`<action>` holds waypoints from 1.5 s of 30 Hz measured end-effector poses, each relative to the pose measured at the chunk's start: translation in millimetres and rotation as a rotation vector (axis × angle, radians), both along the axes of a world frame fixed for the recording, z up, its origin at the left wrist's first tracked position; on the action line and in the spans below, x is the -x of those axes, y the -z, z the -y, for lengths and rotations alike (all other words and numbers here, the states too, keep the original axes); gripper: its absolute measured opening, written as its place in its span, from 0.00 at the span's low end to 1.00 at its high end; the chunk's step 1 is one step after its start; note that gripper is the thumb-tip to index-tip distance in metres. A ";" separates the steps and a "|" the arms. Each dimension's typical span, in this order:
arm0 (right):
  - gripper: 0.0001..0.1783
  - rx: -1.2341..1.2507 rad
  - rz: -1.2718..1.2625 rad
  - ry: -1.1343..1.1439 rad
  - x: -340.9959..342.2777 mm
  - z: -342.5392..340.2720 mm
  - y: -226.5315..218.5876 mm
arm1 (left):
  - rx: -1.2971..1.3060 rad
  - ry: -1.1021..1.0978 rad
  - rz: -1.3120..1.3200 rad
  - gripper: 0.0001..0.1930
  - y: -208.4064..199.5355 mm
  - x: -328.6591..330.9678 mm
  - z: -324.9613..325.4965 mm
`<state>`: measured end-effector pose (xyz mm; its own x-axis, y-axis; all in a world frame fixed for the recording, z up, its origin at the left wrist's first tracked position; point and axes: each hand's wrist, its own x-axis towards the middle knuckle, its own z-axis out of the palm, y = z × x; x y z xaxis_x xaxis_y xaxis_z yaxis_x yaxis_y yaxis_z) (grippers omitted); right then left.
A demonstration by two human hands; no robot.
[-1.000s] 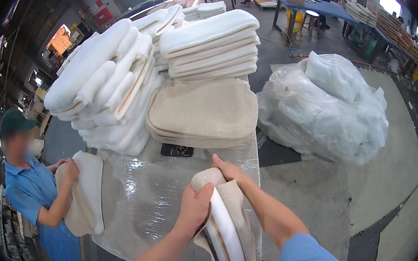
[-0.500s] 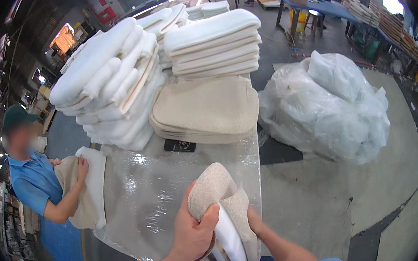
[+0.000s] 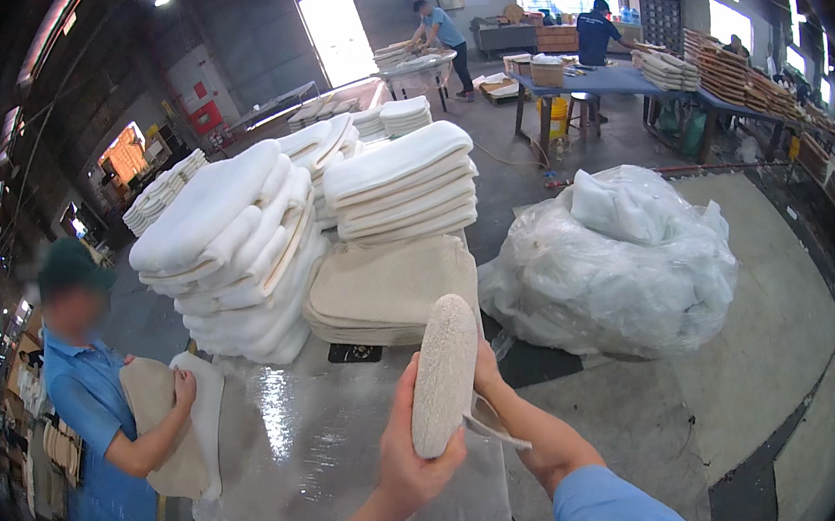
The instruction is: The person inserts foam inserts into fabric cushion covers by hand, aligns the edges, and places the finished cushions on a stack. The coworker across the table performs similar actions with other cushions.
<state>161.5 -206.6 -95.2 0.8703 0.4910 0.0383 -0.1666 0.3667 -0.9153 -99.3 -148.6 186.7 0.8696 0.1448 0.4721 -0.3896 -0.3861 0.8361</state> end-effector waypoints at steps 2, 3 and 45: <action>0.21 0.052 -0.033 0.051 17.2 -8.9 1.1 | 0.111 0.028 -0.086 0.48 16.8 4.3 -5.7; 0.22 0.041 -0.070 0.062 22.8 -10.4 -7.1 | 0.169 0.044 -0.113 0.48 21.6 6.9 -7.1; 0.15 0.468 0.064 -0.213 174.0 -54.6 -55.7 | 0.153 -0.806 -0.911 0.30 137.5 347.9 -109.9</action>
<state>-12.5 -152.0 -39.5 0.7521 0.6346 -0.1779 -0.1309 -0.1207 -0.9840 -447.2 -38.8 49.2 0.5092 0.7947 -0.3305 0.6659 -0.1205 0.7362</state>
